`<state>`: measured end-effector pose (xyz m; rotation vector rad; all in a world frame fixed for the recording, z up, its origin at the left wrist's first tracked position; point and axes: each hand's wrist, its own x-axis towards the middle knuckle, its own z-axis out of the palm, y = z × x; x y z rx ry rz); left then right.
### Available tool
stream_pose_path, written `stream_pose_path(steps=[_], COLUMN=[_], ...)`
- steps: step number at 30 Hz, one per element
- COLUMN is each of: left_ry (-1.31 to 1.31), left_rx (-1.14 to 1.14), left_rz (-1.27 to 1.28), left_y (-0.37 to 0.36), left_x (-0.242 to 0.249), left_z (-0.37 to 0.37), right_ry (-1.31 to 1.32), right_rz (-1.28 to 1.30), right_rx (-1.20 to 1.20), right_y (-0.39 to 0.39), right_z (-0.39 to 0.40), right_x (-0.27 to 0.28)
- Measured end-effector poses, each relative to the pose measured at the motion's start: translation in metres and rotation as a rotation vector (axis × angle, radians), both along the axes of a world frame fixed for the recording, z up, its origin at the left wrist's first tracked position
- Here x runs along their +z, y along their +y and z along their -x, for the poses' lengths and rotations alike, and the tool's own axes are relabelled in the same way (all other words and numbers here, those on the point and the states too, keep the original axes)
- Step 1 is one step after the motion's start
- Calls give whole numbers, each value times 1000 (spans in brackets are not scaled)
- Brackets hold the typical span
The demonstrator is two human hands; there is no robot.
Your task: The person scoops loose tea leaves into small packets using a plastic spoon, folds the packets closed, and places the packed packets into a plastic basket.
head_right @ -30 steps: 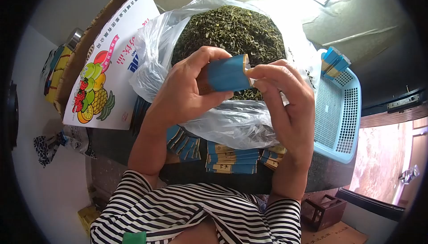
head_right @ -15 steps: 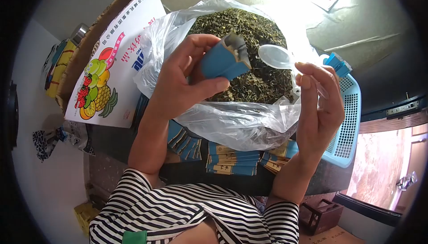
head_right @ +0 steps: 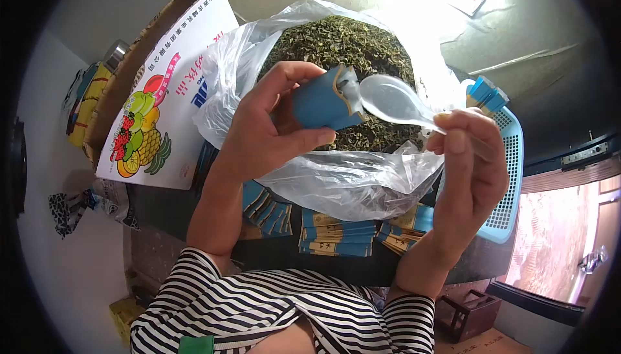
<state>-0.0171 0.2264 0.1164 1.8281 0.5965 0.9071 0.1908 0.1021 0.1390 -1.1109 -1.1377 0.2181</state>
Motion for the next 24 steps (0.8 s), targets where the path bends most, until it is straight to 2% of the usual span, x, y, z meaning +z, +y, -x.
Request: stream_pose_path(steps=[1, 4, 7, 11, 13, 15, 17, 19, 21, 22, 23, 24], left_ry=[-4, -34, 14, 2, -166, -229, -295, -333, -312, -303, -293, -282], left_rx=[-18, -61, -59, -58, -54, -79, -96, -235, -244, -265, -291, -241], left_rz=[-4, -76, -15, 6, 104, 70, 44, 139, 123, 249, 383, 407], left_y=[0, 0, -3, -5, -9, -13, -22, -34, -49, -58, -69, -79], left_x=[0, -6, -1, 8, 12, 10, 10, 11, 13, 13, 12, 13], left_z=[0, -3, -1, 5, 8, 8, 10, 14, 23, 29, 34, 35], right_ry=[1, -315, -340, -239, -241, -253, -315, -575, -488, -379, -337, -293], right_rz=[0, 74, 9, -141, -148, -178, -158, -216, -315, -309, -250, -189], right_rx=[-1, 72, 41, -29, -62, -106, -147, -295, -283, -123, -66, -13], right_y=[-1, 3, 0, -7, -12, -14, -18, -20, -21, -31, -42, -52], right_z=[1, 8, 14, 6, 4, 5, 8, 14, 20, 20, 23, 27], right_x=[2, 6, 10, 9, 10, 9, 14, 21, 23, 24, 23, 22])
